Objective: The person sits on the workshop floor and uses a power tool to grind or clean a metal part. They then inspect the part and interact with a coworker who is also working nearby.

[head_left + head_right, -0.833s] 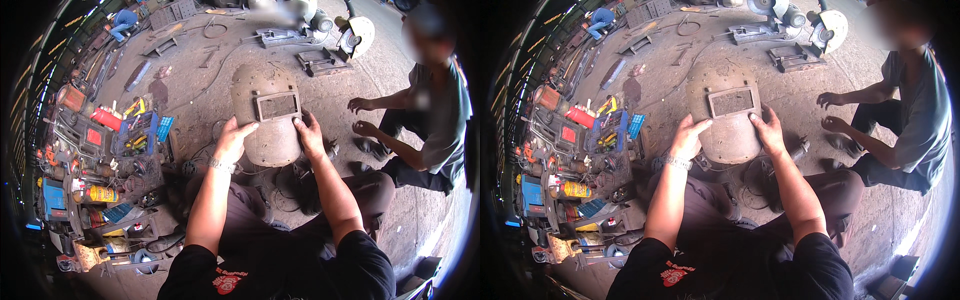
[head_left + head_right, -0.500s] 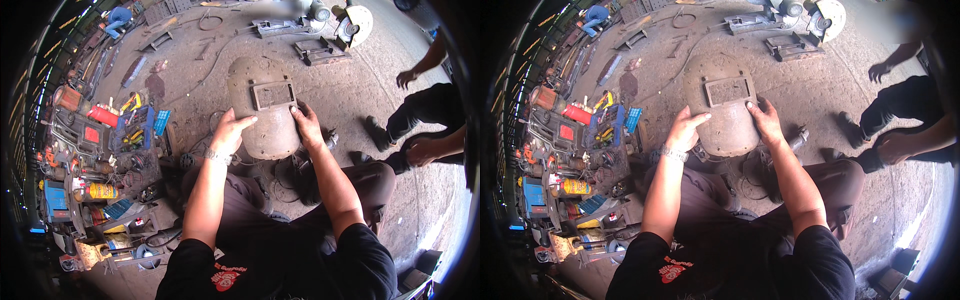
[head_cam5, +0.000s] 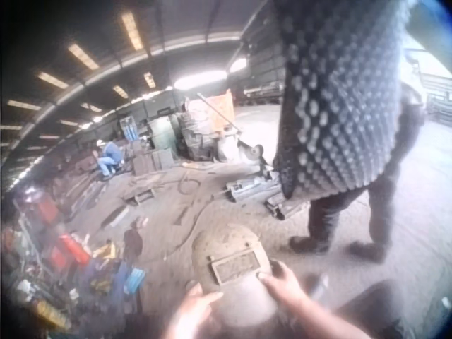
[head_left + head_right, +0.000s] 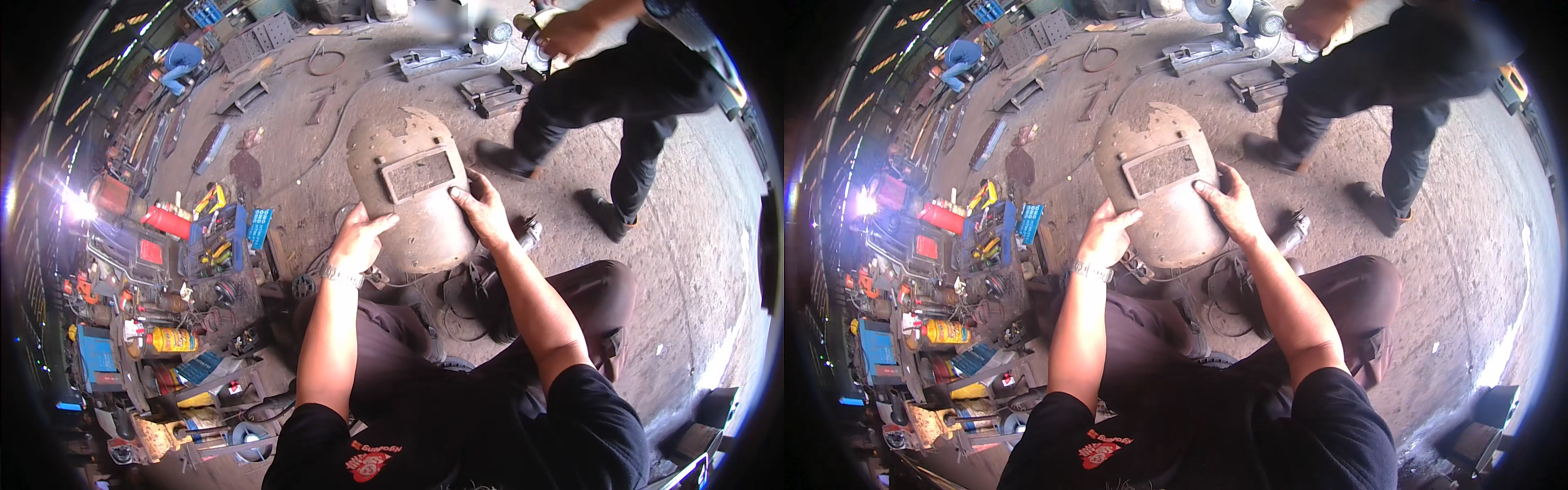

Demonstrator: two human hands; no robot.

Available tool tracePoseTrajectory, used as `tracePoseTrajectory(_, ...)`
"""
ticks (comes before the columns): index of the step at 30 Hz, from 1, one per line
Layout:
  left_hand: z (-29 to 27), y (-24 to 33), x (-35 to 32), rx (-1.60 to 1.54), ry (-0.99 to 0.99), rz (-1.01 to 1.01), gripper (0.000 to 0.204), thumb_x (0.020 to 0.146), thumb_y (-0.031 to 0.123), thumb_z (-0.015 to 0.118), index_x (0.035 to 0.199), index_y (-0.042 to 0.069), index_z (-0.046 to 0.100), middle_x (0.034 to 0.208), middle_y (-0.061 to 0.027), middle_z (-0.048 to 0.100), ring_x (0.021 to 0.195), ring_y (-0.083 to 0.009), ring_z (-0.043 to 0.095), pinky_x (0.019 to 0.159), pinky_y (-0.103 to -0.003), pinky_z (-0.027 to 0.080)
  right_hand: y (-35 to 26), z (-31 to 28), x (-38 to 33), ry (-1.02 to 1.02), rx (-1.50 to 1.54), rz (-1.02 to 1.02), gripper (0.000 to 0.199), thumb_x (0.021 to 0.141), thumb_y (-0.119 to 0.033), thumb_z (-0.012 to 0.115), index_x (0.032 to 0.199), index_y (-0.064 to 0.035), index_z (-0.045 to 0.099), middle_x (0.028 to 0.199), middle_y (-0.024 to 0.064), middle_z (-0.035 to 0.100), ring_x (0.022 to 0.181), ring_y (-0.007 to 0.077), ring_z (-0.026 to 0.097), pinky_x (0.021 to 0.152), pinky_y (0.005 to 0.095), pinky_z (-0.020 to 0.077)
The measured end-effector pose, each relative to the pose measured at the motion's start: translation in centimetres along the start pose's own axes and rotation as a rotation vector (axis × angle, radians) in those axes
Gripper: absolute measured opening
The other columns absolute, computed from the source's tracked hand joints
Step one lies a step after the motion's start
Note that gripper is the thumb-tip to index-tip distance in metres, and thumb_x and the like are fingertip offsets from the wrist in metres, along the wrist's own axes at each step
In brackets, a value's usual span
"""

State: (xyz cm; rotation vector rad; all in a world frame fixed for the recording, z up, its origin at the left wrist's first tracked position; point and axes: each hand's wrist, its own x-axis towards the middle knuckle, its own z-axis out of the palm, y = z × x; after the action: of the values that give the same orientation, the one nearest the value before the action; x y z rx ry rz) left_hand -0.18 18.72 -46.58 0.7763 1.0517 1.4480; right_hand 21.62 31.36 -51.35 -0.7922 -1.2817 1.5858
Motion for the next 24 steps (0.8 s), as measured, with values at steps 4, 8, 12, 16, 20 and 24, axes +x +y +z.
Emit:
tracePoseTrajectory(4,0.4,0.4,-0.3,-0.081,-0.044,0.005,0.045,0.088,-0.005,0.063,0.132,0.000,0.055,0.129,-0.0099,0.064,0.120,-0.0209,0.059,0.106,-0.034,0.042,-0.4,-0.2,0.0,-0.063,0.043,0.005,0.082,0.082,-0.029,0.084,0.141,0.0066,0.042,0.129,0.0217,0.059,0.116,0.0250,0.059,0.099,0.0365,0.0493)
tracePoseTrajectory(8,0.5,0.1,-0.2,-0.076,-0.040,0.027,0.044,0.088,-0.003,0.063,0.132,0.000,0.055,0.128,-0.0094,0.065,0.119,-0.0206,0.059,0.106,-0.035,0.041,-1.0,-0.1,-0.4,-0.024,0.024,-0.045,0.078,0.081,-0.029,0.084,0.139,0.0057,0.045,0.126,0.0197,0.061,0.114,0.0243,0.060,0.099,0.0374,0.0489)
tracePoseTrajectory(12,1.4,0.3,-0.3,-0.035,-0.024,0.082,0.042,0.089,-0.003,0.063,0.131,-0.001,0.056,0.128,-0.0090,0.065,0.117,-0.0188,0.059,0.105,-0.034,0.042,-1.1,-0.3,-0.4,0.000,0.070,-0.038,0.071,0.081,-0.026,0.084,0.135,0.0045,0.048,0.122,0.0175,0.062,0.111,0.0235,0.061,0.097,0.0364,0.0491)
tracePoseTrajectory(16,1.6,-0.2,-0.2,-0.097,0.029,0.038,0.037,0.089,-0.002,0.064,0.126,0.000,0.059,0.123,-0.0086,0.067,0.113,-0.0176,0.061,0.102,-0.033,0.044,-0.2,-0.2,-0.5,0.049,0.247,0.019,0.059,0.085,-0.019,0.080,0.132,0.0026,0.050,0.118,0.0148,0.064,0.107,0.0207,0.062,0.094,0.0337,0.0502)
tracePoseTrajectory(20,2.1,-0.7,-0.1,-0.149,0.064,-0.063,0.034,0.089,0.000,0.067,0.123,0.002,0.061,0.119,-0.0095,0.069,0.110,-0.0182,0.063,0.100,-0.035,0.047,0.7,-0.6,-0.3,0.114,0.228,0.082,0.063,0.085,-0.021,0.081,0.134,0.0027,0.050,0.119,0.0156,0.064,0.107,0.0216,0.063,0.094,0.0341,0.0506)
tracePoseTrajectory(24,2.3,-1.3,-0.1,-0.170,0.055,-0.141,0.030,0.090,0.002,0.068,0.120,0.001,0.063,0.116,-0.0108,0.070,0.107,-0.0194,0.065,0.097,-0.037,0.049,2.0,-1.6,0.0,0.097,0.259,0.149,0.065,0.085,-0.025,0.081,0.135,0.0040,0.049,0.119,0.0162,0.064,0.106,0.0222,0.063,0.094,0.0334,0.0509)
